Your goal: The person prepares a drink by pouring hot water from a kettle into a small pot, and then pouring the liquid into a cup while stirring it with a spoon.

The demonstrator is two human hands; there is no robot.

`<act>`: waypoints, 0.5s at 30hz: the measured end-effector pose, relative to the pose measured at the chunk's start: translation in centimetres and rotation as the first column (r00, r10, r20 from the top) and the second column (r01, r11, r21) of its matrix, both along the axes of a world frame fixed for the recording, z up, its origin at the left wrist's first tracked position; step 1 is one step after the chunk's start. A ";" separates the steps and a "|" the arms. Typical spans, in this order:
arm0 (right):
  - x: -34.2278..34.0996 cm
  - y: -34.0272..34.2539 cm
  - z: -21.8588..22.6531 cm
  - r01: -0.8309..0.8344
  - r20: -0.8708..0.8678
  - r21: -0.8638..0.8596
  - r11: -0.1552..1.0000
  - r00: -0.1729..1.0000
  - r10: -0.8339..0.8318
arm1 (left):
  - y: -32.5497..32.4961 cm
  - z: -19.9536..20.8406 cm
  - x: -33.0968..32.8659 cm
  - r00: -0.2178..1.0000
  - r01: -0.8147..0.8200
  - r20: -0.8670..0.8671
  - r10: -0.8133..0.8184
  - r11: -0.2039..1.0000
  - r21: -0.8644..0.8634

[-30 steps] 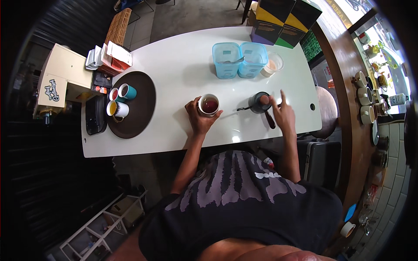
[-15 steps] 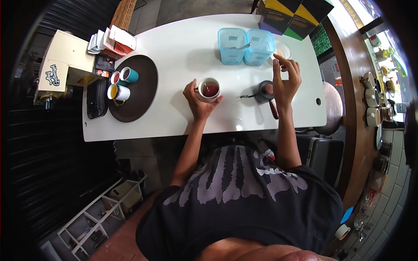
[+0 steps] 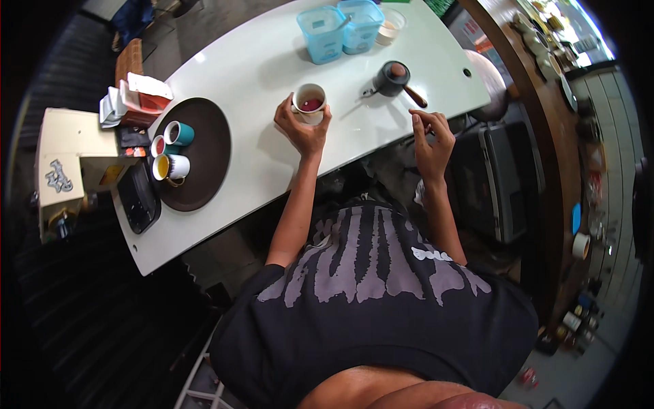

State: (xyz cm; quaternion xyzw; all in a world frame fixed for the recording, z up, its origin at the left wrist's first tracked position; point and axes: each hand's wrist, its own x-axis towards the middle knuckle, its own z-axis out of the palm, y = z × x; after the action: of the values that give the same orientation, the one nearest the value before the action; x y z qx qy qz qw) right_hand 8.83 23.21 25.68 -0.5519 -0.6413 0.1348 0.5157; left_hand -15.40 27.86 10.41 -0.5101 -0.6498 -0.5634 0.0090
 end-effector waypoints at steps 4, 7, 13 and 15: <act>0.6 -3.1 0.1 0.070 0.031 -0.108 0.992 0.997 -0.067 | -1.6 0.5 -0.6 0.993 -0.082 0.077 0.087 0.995 -0.062; 2.5 -2.5 -2.3 0.182 0.268 -0.090 0.979 0.951 -0.152 | -3.8 1.2 -1.3 0.981 0.085 0.178 -0.076 0.995 -0.045; 3.8 6.3 -7.5 0.285 0.538 -0.168 0.944 0.829 -0.155 | -4.5 1.8 -2.1 0.993 0.048 0.116 -0.036 0.993 -0.104; 5.7 8.7 -9.6 0.220 0.507 -0.228 0.949 0.858 -0.077 | -4.2 1.3 -1.3 0.994 0.036 0.107 -0.029 0.997 -0.072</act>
State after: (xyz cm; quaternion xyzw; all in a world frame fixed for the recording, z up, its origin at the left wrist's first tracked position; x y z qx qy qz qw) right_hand 14.50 31.92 16.03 -0.6828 -0.6811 0.0380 0.2616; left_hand -16.74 23.63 11.67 -0.4900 -0.6613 -0.5654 -0.0534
